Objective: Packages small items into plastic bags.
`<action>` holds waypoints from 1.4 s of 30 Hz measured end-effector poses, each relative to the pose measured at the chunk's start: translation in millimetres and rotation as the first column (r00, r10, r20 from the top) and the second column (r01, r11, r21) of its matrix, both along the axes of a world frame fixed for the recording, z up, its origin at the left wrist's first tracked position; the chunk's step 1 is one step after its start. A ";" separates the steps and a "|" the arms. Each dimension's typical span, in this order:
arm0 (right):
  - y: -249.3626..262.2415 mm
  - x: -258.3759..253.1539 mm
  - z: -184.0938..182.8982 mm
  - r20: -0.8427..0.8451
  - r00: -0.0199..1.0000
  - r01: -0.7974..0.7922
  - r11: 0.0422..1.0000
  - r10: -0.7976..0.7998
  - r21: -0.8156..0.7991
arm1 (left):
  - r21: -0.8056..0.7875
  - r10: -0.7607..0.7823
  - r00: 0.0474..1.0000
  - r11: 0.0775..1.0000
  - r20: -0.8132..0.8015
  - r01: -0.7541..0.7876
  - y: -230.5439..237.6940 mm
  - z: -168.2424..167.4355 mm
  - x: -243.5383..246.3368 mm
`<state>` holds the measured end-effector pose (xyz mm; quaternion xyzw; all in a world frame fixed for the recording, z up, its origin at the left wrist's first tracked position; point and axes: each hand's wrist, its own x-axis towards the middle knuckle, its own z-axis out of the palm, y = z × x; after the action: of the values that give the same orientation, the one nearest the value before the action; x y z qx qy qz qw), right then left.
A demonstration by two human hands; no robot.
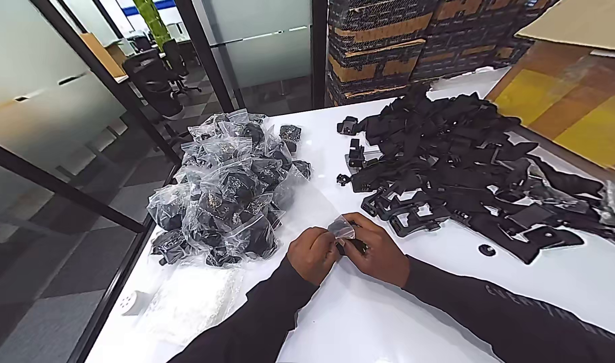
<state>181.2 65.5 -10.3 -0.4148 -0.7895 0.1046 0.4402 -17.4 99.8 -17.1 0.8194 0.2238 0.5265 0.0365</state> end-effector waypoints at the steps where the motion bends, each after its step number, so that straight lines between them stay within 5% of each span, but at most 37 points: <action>1: -0.7 0.5 0.0 -0.001 1.000 0.013 1.000 -0.013 -0.005 | 0.001 0.029 1.000 1.000 -0.004 -0.029 -0.4 2.0 -1.2; 6: 2.4 13.5 -2.7 -0.013 0.987 0.160 0.985 -0.162 -0.070 | 0.005 0.185 0.983 0.983 0.013 -0.185 17.7 10.0 -18.2; 16: 3.5 10.8 -7.3 -0.039 0.993 0.108 0.993 -0.111 -0.055 | -0.044 -0.076 0.985 0.997 -0.157 0.070 19.6 4.2 -14.9; 24: 1.1 7.5 -7.6 -0.065 0.997 0.038 0.997 -0.043 -0.072 | -0.055 0.153 0.954 0.983 -0.257 -0.172 18.9 0.8 -11.2; 42: 5.0 11.6 -8.1 -0.225 0.974 0.015 0.993 -0.041 -0.115 | -0.217 0.272 0.923 0.917 -0.270 -0.334 17.2 6.4 -13.4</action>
<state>192.8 70.5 -18.4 -0.4352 -0.7210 0.1893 0.5048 -30.9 117.0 -10.7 0.8188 0.4184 0.3915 0.0341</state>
